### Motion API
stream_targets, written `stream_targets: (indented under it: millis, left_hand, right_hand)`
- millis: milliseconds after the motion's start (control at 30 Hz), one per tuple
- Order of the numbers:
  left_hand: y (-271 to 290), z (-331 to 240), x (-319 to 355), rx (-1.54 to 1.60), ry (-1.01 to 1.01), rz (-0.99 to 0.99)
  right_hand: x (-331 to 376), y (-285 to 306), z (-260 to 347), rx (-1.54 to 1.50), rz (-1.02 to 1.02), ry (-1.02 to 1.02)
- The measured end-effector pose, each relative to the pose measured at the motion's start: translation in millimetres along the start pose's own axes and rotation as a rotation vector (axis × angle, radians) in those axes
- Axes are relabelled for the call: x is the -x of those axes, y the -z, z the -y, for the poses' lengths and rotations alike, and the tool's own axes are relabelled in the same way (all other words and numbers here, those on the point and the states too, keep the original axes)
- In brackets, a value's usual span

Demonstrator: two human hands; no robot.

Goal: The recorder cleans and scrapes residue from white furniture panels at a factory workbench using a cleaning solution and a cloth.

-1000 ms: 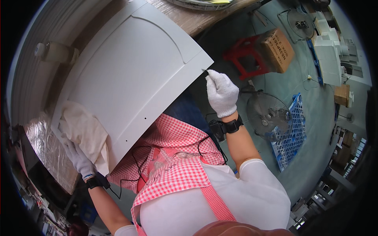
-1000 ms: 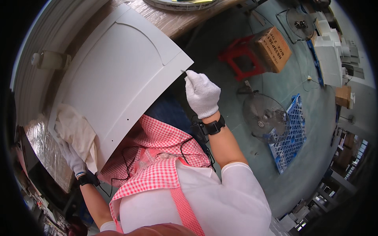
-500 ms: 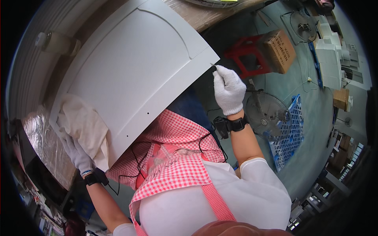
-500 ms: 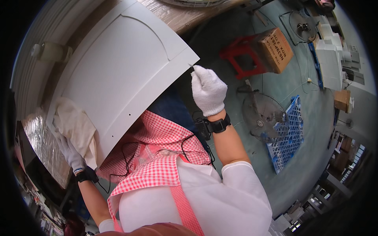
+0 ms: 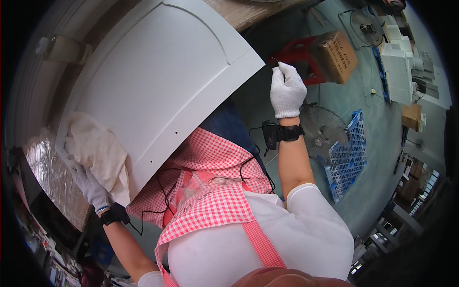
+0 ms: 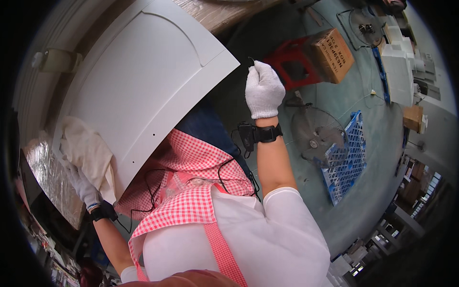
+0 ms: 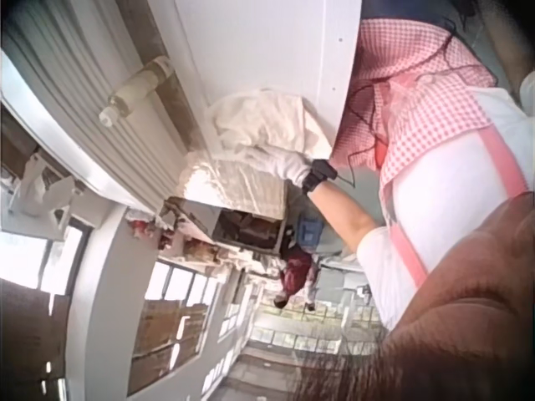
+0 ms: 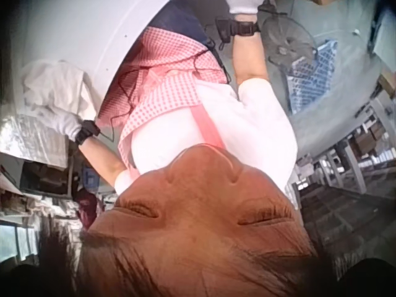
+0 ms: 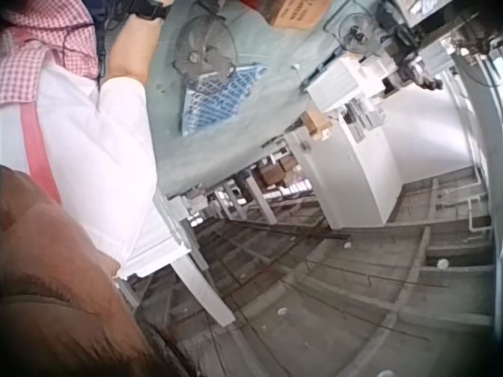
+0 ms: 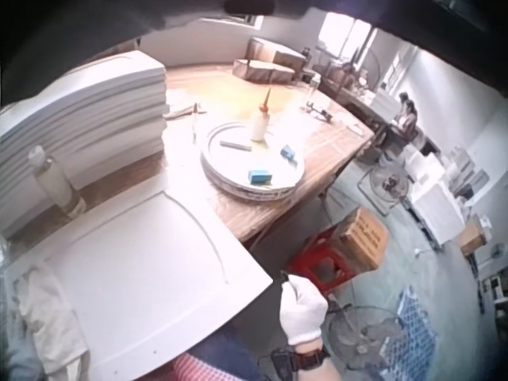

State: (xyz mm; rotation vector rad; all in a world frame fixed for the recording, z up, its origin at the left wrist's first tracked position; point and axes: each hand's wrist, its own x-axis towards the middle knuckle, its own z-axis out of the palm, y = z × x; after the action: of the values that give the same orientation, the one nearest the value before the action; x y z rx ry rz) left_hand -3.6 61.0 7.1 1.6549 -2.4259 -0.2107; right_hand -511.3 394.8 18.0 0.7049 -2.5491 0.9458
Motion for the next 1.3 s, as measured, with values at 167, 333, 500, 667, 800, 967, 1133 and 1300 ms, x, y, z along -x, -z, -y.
stream_targets:
  millis: [167, 333, 500, 667, 800, 967, 1133, 1300]
  left_hand:
    - [-0.7, 7.7, -4.8, 0.006, -0.026, -0.018]
    - [2.8, -5.0, -0.2, 0.100, 0.022, -0.017]
    - [7.2, -10.1, 0.8, 0.024, -0.022, 0.042]
    - [3.9, 3.2, -0.6, -0.009, -0.031, 0.013]
    - [3.6, -11.1, -1.3, 0.065, 0.002, -0.001]
    - [-3.5, 14.1, -3.8, 0.003, -0.043, -0.026]
    - [-0.1, 0.9, -0.3, 0.100, -0.026, -0.032]
    - [2.7, -12.9, -4.2, -0.003, -0.022, -0.009]
  right_hand:
    - [10.7, 3.0, 3.7, -0.060, -0.020, 0.182]
    - [21.5, 2.9, 10.9, -0.033, 0.051, 0.230]
    - [18.8, 1.0, 6.3, -0.079, 0.034, 0.242]
    - [35.7, 13.3, 32.8, -0.154, 0.281, 0.373]
    - [14.0, -2.4, 4.4, -0.117, -0.002, 0.241]
    - [47.2, 17.8, 62.0, -0.242, 0.440, 0.382]
    - [7.8, -2.5, 15.8, -0.142, 0.014, 0.047]
    - [6.9, 12.6, 3.0, -0.251, 0.016, -0.085]
